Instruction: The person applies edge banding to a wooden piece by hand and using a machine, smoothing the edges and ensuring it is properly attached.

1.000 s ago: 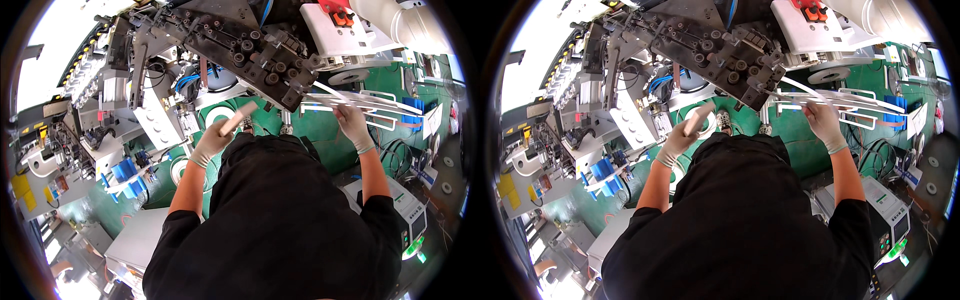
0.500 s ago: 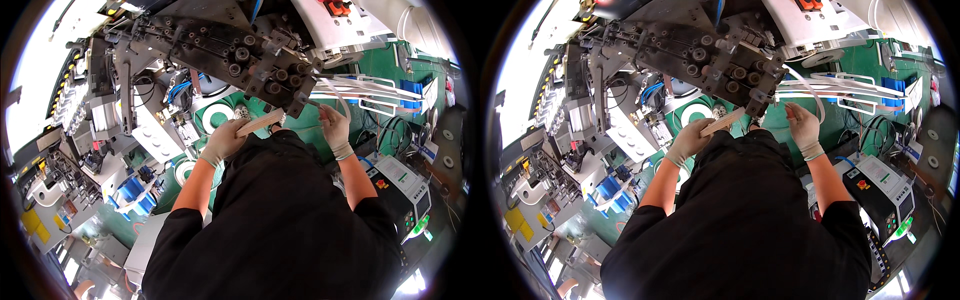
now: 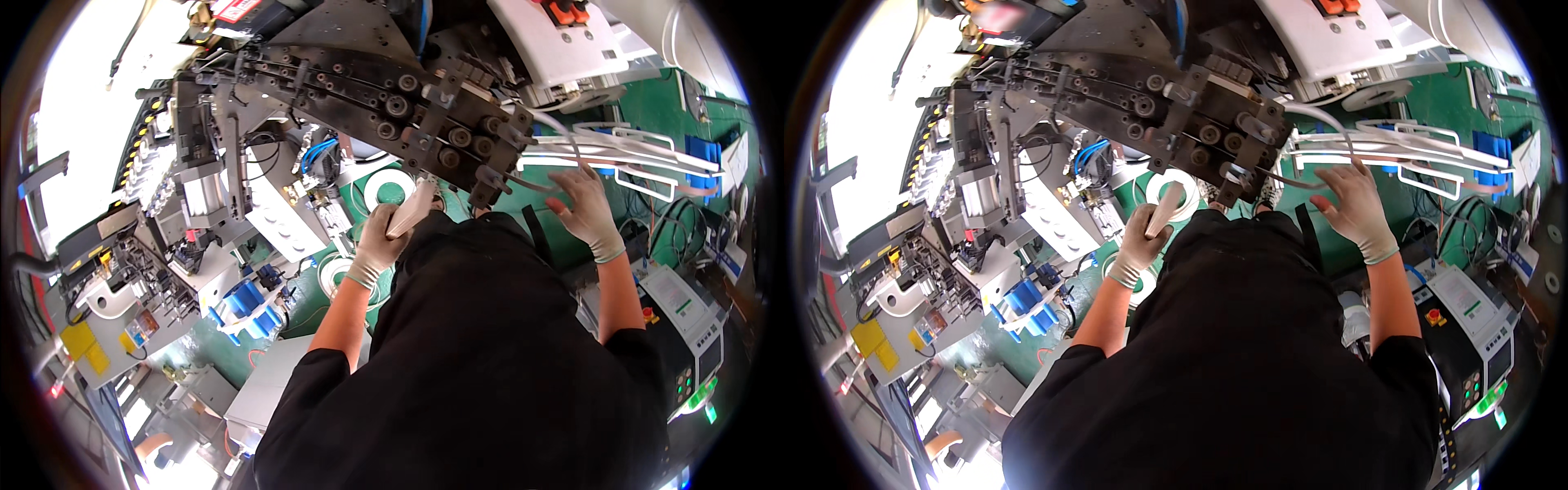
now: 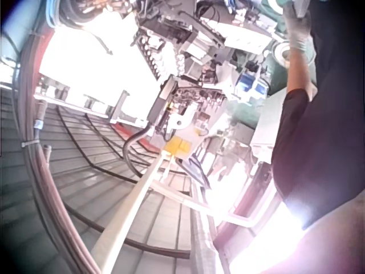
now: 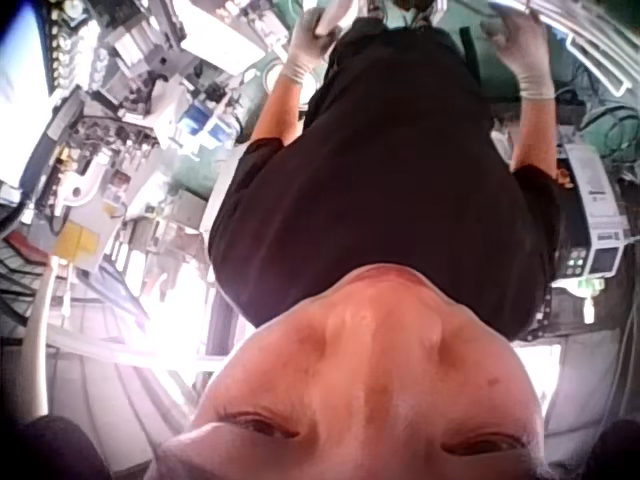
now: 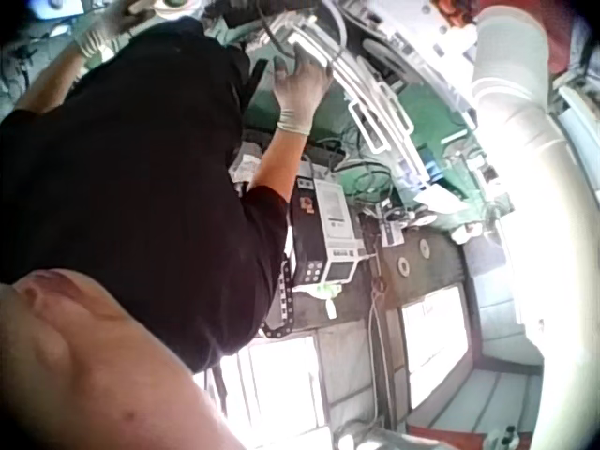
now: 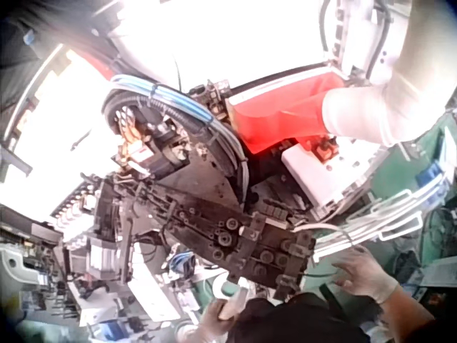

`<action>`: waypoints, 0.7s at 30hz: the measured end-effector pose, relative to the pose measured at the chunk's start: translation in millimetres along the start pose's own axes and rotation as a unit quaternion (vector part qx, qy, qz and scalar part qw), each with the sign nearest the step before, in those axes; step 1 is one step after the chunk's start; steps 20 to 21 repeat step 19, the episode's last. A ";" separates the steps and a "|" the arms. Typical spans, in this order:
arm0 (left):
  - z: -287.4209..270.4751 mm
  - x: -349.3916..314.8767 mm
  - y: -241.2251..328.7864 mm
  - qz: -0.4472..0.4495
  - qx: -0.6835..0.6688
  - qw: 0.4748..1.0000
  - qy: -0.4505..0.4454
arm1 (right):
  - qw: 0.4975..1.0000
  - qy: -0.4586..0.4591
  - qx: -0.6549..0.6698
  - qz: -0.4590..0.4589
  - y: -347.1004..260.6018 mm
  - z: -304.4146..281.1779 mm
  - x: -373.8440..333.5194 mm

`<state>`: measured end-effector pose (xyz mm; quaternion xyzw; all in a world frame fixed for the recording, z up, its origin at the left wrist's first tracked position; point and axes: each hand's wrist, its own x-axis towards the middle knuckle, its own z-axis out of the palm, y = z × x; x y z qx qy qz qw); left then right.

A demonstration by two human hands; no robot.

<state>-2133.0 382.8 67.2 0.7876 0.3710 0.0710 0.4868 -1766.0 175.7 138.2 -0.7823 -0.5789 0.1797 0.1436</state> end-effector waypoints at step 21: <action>14.0 24.8 -43.3 -0.096 -0.241 0.960 0.108 | 0.983 -0.132 -0.049 0.114 -6.9 -11.1 6.7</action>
